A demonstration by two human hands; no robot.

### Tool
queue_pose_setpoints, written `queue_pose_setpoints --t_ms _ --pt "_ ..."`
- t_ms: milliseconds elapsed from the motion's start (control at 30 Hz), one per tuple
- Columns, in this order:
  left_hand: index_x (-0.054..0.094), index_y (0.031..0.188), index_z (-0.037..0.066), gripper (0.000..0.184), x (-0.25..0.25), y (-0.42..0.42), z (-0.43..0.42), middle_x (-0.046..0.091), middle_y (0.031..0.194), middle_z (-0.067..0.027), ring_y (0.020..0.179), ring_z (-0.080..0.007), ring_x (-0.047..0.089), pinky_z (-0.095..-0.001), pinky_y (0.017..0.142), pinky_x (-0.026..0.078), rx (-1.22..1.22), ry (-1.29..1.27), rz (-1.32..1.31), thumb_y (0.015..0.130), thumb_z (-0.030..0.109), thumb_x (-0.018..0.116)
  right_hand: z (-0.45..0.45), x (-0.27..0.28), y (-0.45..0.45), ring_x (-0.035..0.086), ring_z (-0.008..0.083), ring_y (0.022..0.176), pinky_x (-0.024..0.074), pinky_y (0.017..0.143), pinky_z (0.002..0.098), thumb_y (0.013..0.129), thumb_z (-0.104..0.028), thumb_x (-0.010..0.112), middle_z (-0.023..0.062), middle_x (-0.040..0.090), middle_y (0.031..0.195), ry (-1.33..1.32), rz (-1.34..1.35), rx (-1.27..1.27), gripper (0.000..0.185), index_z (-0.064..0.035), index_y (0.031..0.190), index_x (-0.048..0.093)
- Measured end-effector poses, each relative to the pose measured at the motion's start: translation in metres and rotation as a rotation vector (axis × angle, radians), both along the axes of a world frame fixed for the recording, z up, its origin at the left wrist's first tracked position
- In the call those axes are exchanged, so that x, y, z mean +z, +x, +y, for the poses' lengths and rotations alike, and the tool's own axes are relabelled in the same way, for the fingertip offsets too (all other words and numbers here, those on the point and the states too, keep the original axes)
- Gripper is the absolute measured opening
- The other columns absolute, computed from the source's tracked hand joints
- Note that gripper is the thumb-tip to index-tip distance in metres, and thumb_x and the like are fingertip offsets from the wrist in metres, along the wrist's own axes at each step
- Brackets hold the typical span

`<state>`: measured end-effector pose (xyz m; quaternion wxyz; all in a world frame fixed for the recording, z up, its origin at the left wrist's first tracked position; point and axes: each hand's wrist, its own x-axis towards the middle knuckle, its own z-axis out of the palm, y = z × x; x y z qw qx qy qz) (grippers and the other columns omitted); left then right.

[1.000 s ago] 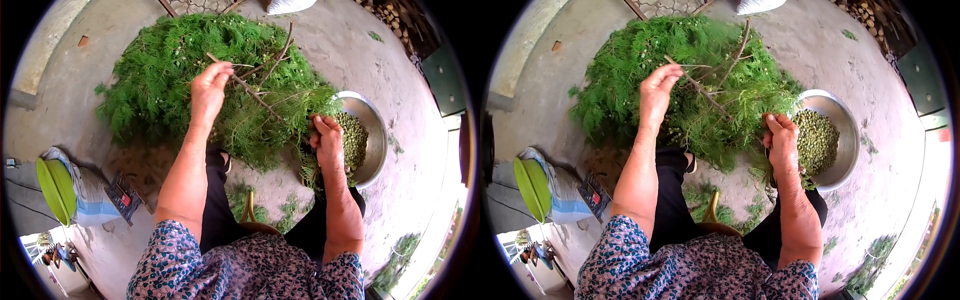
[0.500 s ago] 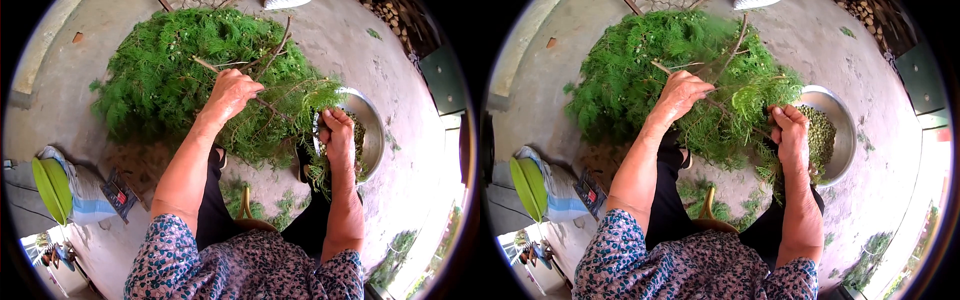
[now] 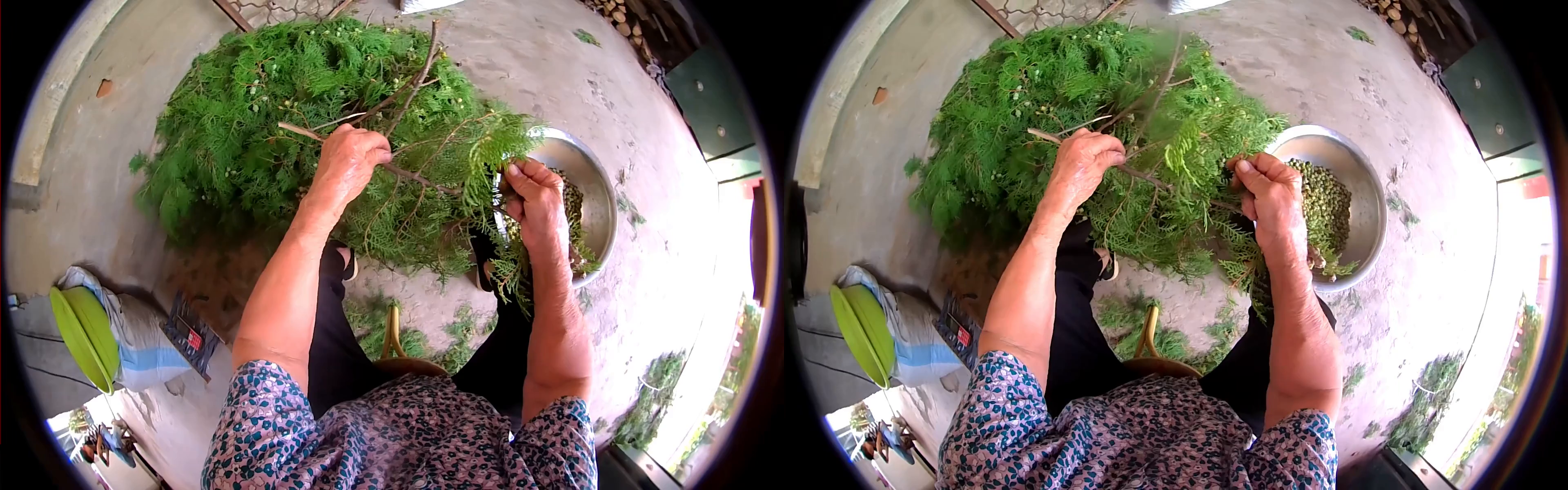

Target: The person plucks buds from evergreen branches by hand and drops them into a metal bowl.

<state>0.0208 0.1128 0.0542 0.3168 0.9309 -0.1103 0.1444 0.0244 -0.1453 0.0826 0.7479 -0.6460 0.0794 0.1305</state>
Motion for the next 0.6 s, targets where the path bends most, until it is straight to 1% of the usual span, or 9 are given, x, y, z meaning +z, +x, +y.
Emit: queue_pose_setpoints --t_ms 100,167,200,233,300,367,433,467,600 --pt "0.063 0.076 0.006 0.007 -0.001 0.000 -0.002 0.057 0.066 -0.0073 0.071 -0.0237 0.050 -0.0339 0.067 0.040 0.009 0.071 0.032 0.071 0.010 0.065 0.001 0.003 -0.001 0.032 0.0025 0.042 0.0229 0.038 0.0180 0.085 -0.007 0.052 -0.0012 0.053 0.061 -0.049 -0.043 0.024 0.013 -0.0006 0.081 0.063" --pt "0.061 0.078 0.005 0.007 -0.005 0.001 -0.002 0.058 0.066 -0.0055 0.065 -0.0207 0.052 -0.0327 0.060 0.040 -0.005 0.097 -0.044 0.076 0.012 0.063 0.002 0.008 -0.001 0.033 0.0021 0.045 0.0243 0.040 0.0181 0.085 -0.008 0.053 -0.0020 0.052 0.060 -0.079 -0.019 0.029 0.013 -0.0008 0.082 0.063" --pt "0.060 0.081 0.005 0.011 0.005 0.002 -0.011 0.058 0.065 -0.0027 0.056 -0.0154 0.051 -0.0297 0.052 0.040 0.255 -0.283 0.399 0.083 0.015 0.058 0.003 0.010 -0.002 0.034 0.0022 0.046 0.0255 0.041 0.0185 0.085 -0.008 0.053 -0.0022 0.052 0.060 -0.124 -0.032 0.039 0.013 -0.0013 0.082 0.063" --pt "0.060 0.083 0.004 0.015 0.008 0.003 -0.011 0.059 0.067 -0.0016 0.052 -0.0106 0.050 -0.0263 0.047 0.040 0.312 -0.383 0.410 0.087 0.018 0.054 0.003 0.011 -0.003 0.035 0.0024 0.047 0.0268 0.042 0.0189 0.085 -0.008 0.053 -0.0024 0.052 0.060 -0.169 -0.044 0.050 0.013 -0.0018 0.083 0.064" --pt "0.060 0.082 0.006 0.013 0.006 0.004 -0.003 0.059 0.067 -0.0026 0.054 -0.0097 0.051 -0.0247 0.050 0.043 0.226 -0.298 0.161 0.087 0.016 0.053 0.004 0.005 -0.002 0.040 0.0049 0.050 0.0324 0.045 0.0214 0.083 -0.008 0.056 -0.0004 0.053 0.059 -0.215 -0.073 0.096 0.010 -0.0009 0.080 0.062" --pt "0.059 0.085 0.007 0.011 0.003 0.006 -0.006 0.060 0.073 -0.0039 0.058 -0.0103 0.053 -0.0245 0.055 0.045 0.180 -0.405 0.144 0.087 0.013 0.051 0.007 -0.007 -0.001 0.046 0.0081 0.053 0.0385 0.050 0.0248 0.081 -0.008 0.059 0.0031 0.055 0.060 -0.396 -0.282 0.128 0.009 0.0006 0.079 0.061" --pt "0.057 0.089 0.005 0.009 0.010 0.005 -0.013 0.060 0.080 -0.0048 0.065 -0.0114 0.055 -0.0252 0.060 0.047 0.179 -1.053 0.364 0.087 0.010 0.050 0.009 -0.013 -0.001 0.051 0.0110 0.057 0.0424 0.055 0.0270 0.079 -0.008 0.061 0.0061 0.058 0.062 -0.457 -0.293 0.154 0.009 0.0010 0.080 0.061" --pt "0.055 0.091 0.002 0.010 0.013 0.004 -0.014 0.059 0.085 -0.0056 0.071 -0.0123 0.055 -0.0254 0.064 0.047 0.113 -1.240 0.396 0.086 0.008 0.049 0.011 -0.018 -0.001 0.051 0.0113 0.056 0.0425 0.055 0.0271 0.079 -0.008 0.061 0.0063 0.059 0.063 -0.464 -0.345 0.164 0.009 0.0009 0.081 0.061" --pt "0.057 0.091 0.002 0.011 0.010 0.006 -0.015 0.058 0.084 -0.0042 0.074 -0.0106 0.054 -0.0242 0.063 0.045 -0.024 -1.418 0.434 0.087 0.010 0.051 0.018 -0.015 -0.006 0.050 0.0090 0.055 0.0422 0.051 0.0240 0.081 -0.005 0.057 0.0043 0.060 0.072 -0.461 -0.315 0.221 0.010 0.0014 0.087 0.061"
